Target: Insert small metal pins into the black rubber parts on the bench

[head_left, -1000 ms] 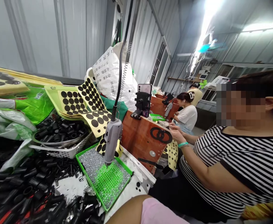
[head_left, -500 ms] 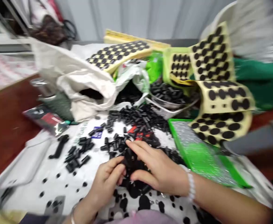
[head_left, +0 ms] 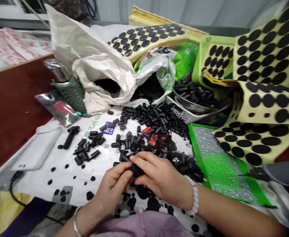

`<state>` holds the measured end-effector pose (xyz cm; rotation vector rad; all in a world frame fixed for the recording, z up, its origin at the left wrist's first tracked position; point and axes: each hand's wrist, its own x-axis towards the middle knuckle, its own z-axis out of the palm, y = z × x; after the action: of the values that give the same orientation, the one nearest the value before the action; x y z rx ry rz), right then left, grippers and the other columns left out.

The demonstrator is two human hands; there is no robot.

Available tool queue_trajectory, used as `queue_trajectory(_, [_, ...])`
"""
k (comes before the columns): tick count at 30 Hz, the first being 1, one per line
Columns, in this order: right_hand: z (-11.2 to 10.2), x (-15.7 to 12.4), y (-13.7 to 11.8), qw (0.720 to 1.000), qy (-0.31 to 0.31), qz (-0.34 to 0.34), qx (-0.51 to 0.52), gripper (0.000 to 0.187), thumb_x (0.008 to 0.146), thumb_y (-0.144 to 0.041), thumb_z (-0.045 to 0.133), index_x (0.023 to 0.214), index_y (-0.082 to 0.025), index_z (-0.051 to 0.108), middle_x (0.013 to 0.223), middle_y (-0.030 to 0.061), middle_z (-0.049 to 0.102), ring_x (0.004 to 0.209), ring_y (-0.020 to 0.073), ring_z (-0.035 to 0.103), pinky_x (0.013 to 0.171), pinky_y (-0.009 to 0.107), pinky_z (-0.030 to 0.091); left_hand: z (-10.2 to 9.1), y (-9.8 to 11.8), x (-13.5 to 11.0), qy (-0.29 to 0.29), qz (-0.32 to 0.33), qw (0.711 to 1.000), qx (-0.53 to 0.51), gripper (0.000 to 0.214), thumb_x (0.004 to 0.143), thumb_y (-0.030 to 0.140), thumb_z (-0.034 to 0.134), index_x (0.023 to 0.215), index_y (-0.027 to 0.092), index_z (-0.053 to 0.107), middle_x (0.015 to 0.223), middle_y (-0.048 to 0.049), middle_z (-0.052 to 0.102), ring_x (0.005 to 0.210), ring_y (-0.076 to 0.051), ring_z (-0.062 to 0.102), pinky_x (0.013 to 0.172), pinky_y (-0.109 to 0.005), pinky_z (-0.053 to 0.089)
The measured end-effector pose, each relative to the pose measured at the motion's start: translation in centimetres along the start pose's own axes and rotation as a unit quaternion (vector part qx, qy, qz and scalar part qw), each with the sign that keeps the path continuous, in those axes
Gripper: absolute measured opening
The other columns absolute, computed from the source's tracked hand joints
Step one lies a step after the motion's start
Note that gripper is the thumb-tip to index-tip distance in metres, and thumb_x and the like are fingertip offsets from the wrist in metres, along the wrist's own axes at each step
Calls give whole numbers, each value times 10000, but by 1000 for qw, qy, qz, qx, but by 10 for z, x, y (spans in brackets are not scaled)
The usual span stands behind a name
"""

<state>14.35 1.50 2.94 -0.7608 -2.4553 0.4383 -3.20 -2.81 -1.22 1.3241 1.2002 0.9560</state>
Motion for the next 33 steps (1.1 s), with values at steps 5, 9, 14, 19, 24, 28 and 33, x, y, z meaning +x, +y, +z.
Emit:
queue_trajectory(5, [-38, -18, 33, 993, 75, 77, -41, 521, 868, -415, 481, 1277, -98, 418, 1120, 128, 558, 932, 167, 573, 794, 295, 518, -23, -14, 4, 140, 21, 990, 27, 305, 752, 341, 607, 986, 144, 605, 698, -16, 637, 568, -124, 558, 549, -225, 473])
queue_trajectory(9, [-72, -44, 58, 975, 123, 163, -86, 345, 891, -266, 464, 1204, -122, 488, 950, 95, 590, 762, 151, 574, 734, 341, 511, -27, -14, 9, 136, -27, 990, -13, 299, 762, 351, 601, 972, 139, 594, 680, -24, 650, 558, -125, 557, 530, -229, 477])
queue_trajectory(14, [-55, -40, 40, 994, -22, 55, -90, 628, 836, -393, 539, 1347, -111, 307, 1250, 180, 464, 1022, 238, 544, 810, 377, 512, 1, 4, 13, -21, -70, 996, -47, 299, 818, 359, 529, 990, 122, 591, 663, -24, 606, 538, -102, 513, 485, -200, 421])
queue_trajectory(19, [-25, -22, 21, 979, -124, -88, -135, 435, 887, -326, 465, 1268, -128, 395, 1187, 160, 529, 946, 245, 589, 726, 387, 542, 10, 14, 10, -115, -68, 990, -36, 240, 851, 316, 485, 943, 132, 609, 653, 7, 541, 542, -80, 455, 512, -187, 390])
queue_trajectory(24, [-16, -20, 22, 985, -106, -104, -84, 426, 943, -386, 281, 1160, -68, 464, 1019, 133, 613, 885, 196, 610, 701, 321, 546, 3, 19, 3, -164, -64, 984, -19, 208, 859, 287, 486, 940, 142, 611, 680, 7, 544, 553, -80, 442, 515, -179, 380])
queue_trajectory(28, [-9, -24, 20, 992, -73, -83, -55, 410, 942, -368, 307, 1186, -66, 439, 1057, 146, 602, 949, 200, 590, 748, 333, 534, 2, 19, 4, -143, 25, 985, 91, 213, 881, 255, 441, 895, 142, 621, 751, -29, 586, 642, -116, 511, 609, -213, 427])
queue_trajectory(33, [-3, -19, 9, 998, -58, -26, 20, 422, 943, -383, 300, 1168, -53, 434, 885, 112, 617, 788, 161, 592, 654, 288, 525, 3, 5, -4, -52, 127, 973, 187, 228, 867, 203, 436, 1018, 176, 604, 903, -71, 647, 819, -171, 590, 745, -264, 473])
